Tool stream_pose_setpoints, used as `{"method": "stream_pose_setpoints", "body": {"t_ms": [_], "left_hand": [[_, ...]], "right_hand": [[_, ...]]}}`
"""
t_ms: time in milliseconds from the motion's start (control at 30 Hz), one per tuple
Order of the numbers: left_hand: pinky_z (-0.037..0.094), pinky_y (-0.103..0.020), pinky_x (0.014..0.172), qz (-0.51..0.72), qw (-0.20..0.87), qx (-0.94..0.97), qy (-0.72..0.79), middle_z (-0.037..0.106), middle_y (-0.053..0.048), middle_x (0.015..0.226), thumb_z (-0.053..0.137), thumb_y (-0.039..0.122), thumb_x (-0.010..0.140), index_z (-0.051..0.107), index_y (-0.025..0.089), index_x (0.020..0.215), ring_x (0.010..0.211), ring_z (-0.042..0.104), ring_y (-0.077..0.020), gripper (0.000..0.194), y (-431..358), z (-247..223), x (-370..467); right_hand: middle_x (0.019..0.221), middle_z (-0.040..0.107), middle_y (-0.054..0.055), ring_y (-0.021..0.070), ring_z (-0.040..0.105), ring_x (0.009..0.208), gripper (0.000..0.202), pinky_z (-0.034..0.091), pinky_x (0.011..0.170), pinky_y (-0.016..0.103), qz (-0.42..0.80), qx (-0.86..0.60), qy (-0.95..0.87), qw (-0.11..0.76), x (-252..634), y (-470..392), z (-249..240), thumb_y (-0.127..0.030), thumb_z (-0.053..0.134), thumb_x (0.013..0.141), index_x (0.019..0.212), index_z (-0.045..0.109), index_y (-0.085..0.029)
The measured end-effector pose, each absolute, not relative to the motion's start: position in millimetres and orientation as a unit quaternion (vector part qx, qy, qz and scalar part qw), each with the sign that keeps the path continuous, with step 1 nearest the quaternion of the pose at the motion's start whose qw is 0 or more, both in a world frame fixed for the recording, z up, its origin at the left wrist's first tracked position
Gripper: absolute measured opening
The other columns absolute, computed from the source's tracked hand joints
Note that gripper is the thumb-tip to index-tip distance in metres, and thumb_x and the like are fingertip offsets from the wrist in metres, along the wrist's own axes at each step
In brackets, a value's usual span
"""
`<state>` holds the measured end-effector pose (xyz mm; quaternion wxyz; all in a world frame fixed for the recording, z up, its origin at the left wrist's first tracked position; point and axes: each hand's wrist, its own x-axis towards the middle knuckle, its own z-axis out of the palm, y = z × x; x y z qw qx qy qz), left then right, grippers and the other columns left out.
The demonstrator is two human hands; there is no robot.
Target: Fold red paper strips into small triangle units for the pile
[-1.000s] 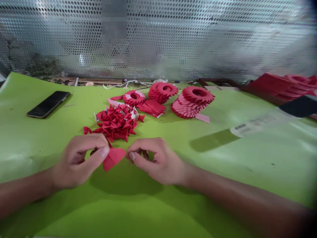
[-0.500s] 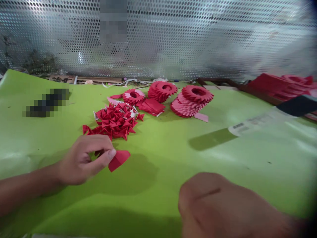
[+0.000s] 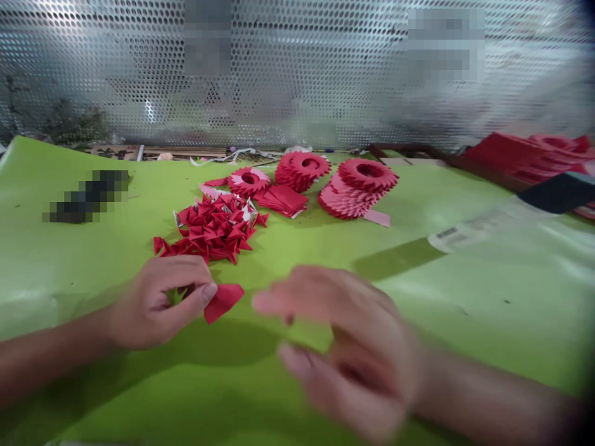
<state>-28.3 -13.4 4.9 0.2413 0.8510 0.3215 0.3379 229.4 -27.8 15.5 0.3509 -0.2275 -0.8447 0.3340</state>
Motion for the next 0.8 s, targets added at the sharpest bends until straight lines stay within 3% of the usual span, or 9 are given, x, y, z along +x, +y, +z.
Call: {"method": "stream_pose_setpoints", "body": {"t_ms": [100,133,333,500,600,700,800], "left_hand": [[0.043,-0.020,0.052,0.319,0.226,0.863,0.321,0.062,-0.001,0.064,0.044,0.012,0.099,0.060,0.015,0.070,0.055,0.055,-0.0107,0.033,-14.7,5.9,-27.4],[0.043,-0.021,0.053,0.313,0.221,0.865,0.325,0.062,-0.001,0.065,0.043,0.013,0.099,0.060,0.015,0.071,0.056,0.056,-0.0111,0.033,-15.2,6.5,-27.2],[0.044,-0.022,0.058,0.276,0.212,0.870,0.348,0.063,-0.001,0.070,0.045,0.017,0.100,0.061,0.015,0.074,0.062,0.058,-0.0124,0.032,-16.4,6.9,-27.0],[0.042,-0.022,0.058,0.270,0.214,0.870,0.353,0.061,-0.001,0.070,0.045,0.023,0.101,0.061,0.015,0.075,0.062,0.056,-0.0128,0.032,-15.7,5.1,-27.3],[0.039,-0.023,0.053,0.257,0.239,0.848,0.397,0.057,0.000,0.064,0.039,0.030,0.103,0.057,0.016,0.069,0.056,0.053,-0.0126,0.041,-16.9,4.0,-28.5],[0.033,-0.023,0.048,0.237,0.288,0.810,0.452,0.048,0.002,0.052,0.028,0.035,0.104,0.052,0.017,0.058,0.046,0.046,-0.0113,0.055,-17.8,3.3,-29.0],[0.034,-0.023,0.049,0.217,0.325,0.798,0.459,0.051,0.002,0.055,0.033,0.041,0.102,0.054,0.017,0.061,0.050,0.049,-0.0126,0.052,-15.8,4.0,-27.4]], "right_hand": [[0.116,0.072,0.009,0.0214,0.067,0.105,0.038,0.058,0.082,0.034,0.232,-0.188,-0.860,0.413,215.1,-0.2,11.1,-0.014,0.063,0.090,0.128,0.060,-0.019],[0.118,0.072,0.009,0.0214,0.066,0.107,0.039,0.058,0.084,0.034,0.229,-0.190,-0.869,0.396,211.9,5.4,9.6,-0.012,0.064,0.088,0.127,0.060,-0.017],[0.089,0.071,0.003,0.0115,0.062,0.069,0.016,0.050,0.058,0.022,0.450,-0.259,-0.807,0.281,201.5,0.2,8.7,-0.024,0.060,0.096,0.110,0.065,-0.016],[0.086,0.069,0.001,0.0100,0.061,0.069,0.005,0.049,0.059,0.019,0.486,-0.314,-0.753,0.314,194.7,-4.4,5.5,-0.023,0.062,0.097,0.099,0.062,-0.018],[0.089,0.071,0.001,0.0101,0.064,0.071,0.006,0.050,0.062,0.019,0.394,-0.286,-0.799,0.354,196.0,-0.2,0.0,-0.015,0.062,0.095,0.100,0.062,-0.018],[0.085,0.074,0.001,0.0122,0.065,0.070,0.008,0.050,0.063,0.023,0.215,-0.236,-0.876,0.361,199.4,3.5,-4.4,-0.012,0.063,0.094,0.099,0.065,-0.017],[0.085,0.077,0.002,0.0141,0.067,0.070,0.011,0.051,0.065,0.025,0.069,-0.177,-0.910,0.369,201.6,4.4,-6.5,-0.011,0.062,0.096,0.103,0.067,-0.017]]}}
